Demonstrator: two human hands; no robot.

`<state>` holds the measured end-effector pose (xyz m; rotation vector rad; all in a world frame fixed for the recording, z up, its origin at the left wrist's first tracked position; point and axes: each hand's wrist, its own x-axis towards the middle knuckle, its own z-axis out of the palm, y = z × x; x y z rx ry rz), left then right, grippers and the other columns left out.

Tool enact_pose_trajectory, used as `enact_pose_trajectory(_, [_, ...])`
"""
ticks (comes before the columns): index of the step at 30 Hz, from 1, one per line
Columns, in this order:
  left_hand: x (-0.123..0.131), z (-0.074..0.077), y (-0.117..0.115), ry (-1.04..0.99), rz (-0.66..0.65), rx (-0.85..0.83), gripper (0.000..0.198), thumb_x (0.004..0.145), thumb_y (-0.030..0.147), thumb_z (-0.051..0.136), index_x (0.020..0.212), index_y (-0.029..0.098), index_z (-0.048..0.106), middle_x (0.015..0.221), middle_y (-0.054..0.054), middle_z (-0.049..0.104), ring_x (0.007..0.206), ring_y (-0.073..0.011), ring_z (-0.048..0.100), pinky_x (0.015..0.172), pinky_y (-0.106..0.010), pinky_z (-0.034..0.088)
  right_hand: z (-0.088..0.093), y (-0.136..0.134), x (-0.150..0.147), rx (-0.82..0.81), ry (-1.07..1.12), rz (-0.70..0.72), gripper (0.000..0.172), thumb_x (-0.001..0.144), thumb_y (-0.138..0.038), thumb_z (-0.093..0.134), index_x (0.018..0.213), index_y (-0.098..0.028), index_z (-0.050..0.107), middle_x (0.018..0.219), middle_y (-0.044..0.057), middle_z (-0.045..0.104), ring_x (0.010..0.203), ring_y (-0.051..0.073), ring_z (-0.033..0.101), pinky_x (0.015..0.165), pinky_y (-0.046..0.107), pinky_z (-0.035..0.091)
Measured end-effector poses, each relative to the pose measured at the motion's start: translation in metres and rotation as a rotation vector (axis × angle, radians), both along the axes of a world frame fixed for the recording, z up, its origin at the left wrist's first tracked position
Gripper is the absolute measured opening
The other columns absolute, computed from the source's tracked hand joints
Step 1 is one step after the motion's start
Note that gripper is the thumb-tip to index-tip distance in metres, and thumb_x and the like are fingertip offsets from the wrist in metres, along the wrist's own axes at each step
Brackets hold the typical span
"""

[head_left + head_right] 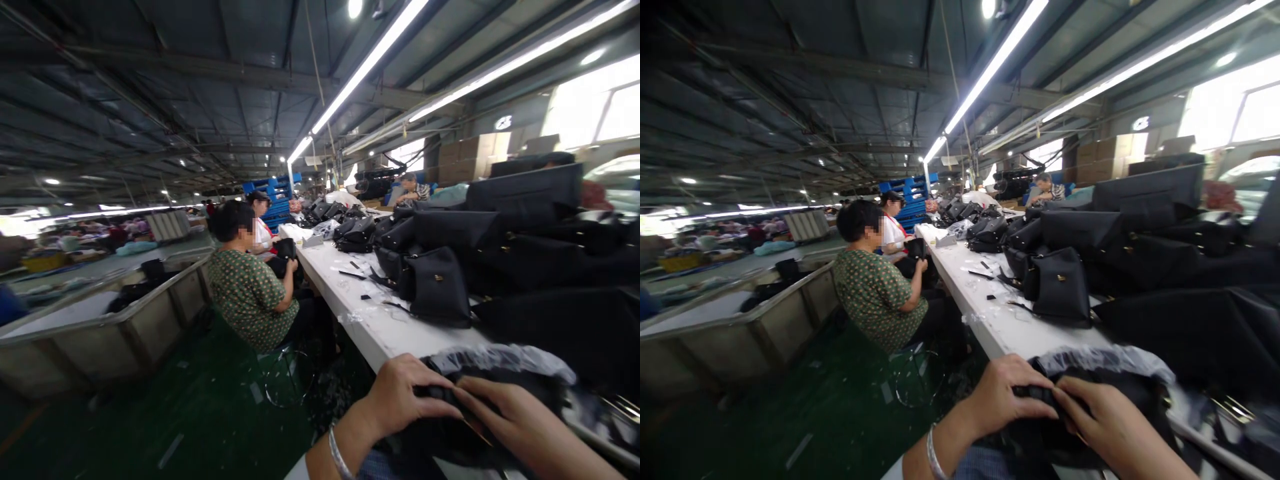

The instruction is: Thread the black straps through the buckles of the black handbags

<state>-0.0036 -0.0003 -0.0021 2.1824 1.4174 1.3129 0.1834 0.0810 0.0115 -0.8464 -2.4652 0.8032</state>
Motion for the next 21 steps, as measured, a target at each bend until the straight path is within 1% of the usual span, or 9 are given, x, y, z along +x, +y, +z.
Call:
enact_pose_trajectory(2, [-0.002,0.006,-0.005,-0.01,0.045,-0.009,0.037,0.072,0.042,0.082,0.103,0.021,0.078,0.098,-0.006,0.078,0.092,-0.0216,0.07,0.087,-0.03,0.051,0.016,-0.008,0.003,-0.018,-0.096,0.052,0.043,0.096,-0.047,0.039,0.072,-0.023,0.065,0.065,0.003,0.068,0.061,0.018,0.062,0.059,0.027,0.041])
enact_pose_trajectory(7, [-0.006,0.017,-0.009,-0.114,0.115,-0.065,0.029,0.077,0.035,0.08,0.104,0.023,0.077,0.101,-0.005,0.077,0.097,-0.0211,0.067,0.09,-0.031,0.049,0.042,-0.012,0.019,0.074,-0.245,-0.095,0.039,0.097,-0.042,0.044,0.072,-0.02,0.064,0.066,0.004,0.066,0.062,0.018,0.059,0.057,0.027,0.031])
enact_pose_trajectory(10, [-0.001,0.018,-0.006,-0.116,0.126,-0.097,0.029,0.078,0.033,0.08,0.104,0.023,0.077,0.1,-0.005,0.076,0.097,-0.0215,0.067,0.09,-0.032,0.05,0.044,-0.014,0.019,0.119,-0.196,-0.105,0.035,0.097,-0.037,0.047,0.07,-0.02,0.063,0.063,0.002,0.064,0.059,0.015,0.056,0.056,0.026,0.029])
enact_pose_trajectory(12, [0.001,0.017,-0.004,-0.104,0.122,-0.106,0.029,0.077,0.032,0.081,0.104,0.024,0.077,0.1,-0.005,0.076,0.097,-0.0221,0.067,0.091,-0.032,0.05,0.042,-0.015,0.016,0.105,-0.139,-0.063,0.035,0.098,-0.035,0.048,0.069,-0.02,0.061,0.062,0.001,0.063,0.058,0.014,0.055,0.056,0.025,0.029])
enact_pose_trajectory(14, [0.0,0.017,-0.004,-0.131,0.137,-0.119,0.028,0.077,0.03,0.081,0.104,0.024,0.077,0.102,-0.005,0.076,0.1,-0.0227,0.067,0.093,-0.033,0.05,0.041,-0.014,0.015,0.085,-0.082,-0.03,0.035,0.099,-0.036,0.048,0.071,-0.02,0.062,0.063,-0.001,0.064,0.059,0.013,0.056,0.057,0.025,0.031])
enact_pose_trajectory(16, [-0.004,0.017,-0.005,-0.195,0.156,-0.142,0.026,0.081,0.03,0.077,0.106,0.023,0.076,0.108,-0.005,0.075,0.105,-0.0229,0.067,0.098,-0.034,0.049,0.041,-0.012,0.017,0.092,-0.064,-0.057,0.033,0.099,-0.037,0.047,0.075,-0.022,0.064,0.066,-0.001,0.067,0.062,0.014,0.059,0.059,0.025,0.034])
enact_pose_trajectory(19, [-0.006,0.018,-0.008,-0.262,0.147,-0.178,0.023,0.09,0.031,0.066,0.111,0.023,0.075,0.116,-0.005,0.074,0.112,-0.0222,0.066,0.105,-0.035,0.046,0.041,-0.014,0.02,0.177,-0.086,-0.136,0.019,0.096,-0.036,0.054,0.096,-0.024,0.069,0.087,0.002,0.073,0.075,0.018,0.065,0.065,0.026,0.039])
enact_pose_trajectory(20, [-0.005,0.018,-0.01,-0.265,0.146,-0.18,0.023,0.092,0.03,0.064,0.111,0.023,0.074,0.117,-0.005,0.074,0.113,-0.0221,0.066,0.105,-0.035,0.046,0.041,-0.016,0.019,0.225,-0.094,-0.134,0.02,0.094,-0.037,0.059,0.106,-0.025,0.068,0.098,0.004,0.073,0.083,0.02,0.066,0.069,0.028,0.042])
enact_pose_trajectory(21, [-0.002,0.018,-0.011,-0.266,0.161,-0.172,0.023,0.092,0.029,0.063,0.111,0.023,0.074,0.116,-0.005,0.074,0.113,-0.0222,0.066,0.105,-0.036,0.047,0.041,-0.019,0.016,0.279,-0.104,-0.115,0.028,0.091,-0.039,0.064,0.114,-0.025,0.067,0.107,0.006,0.072,0.091,0.022,0.067,0.076,0.03,0.043])
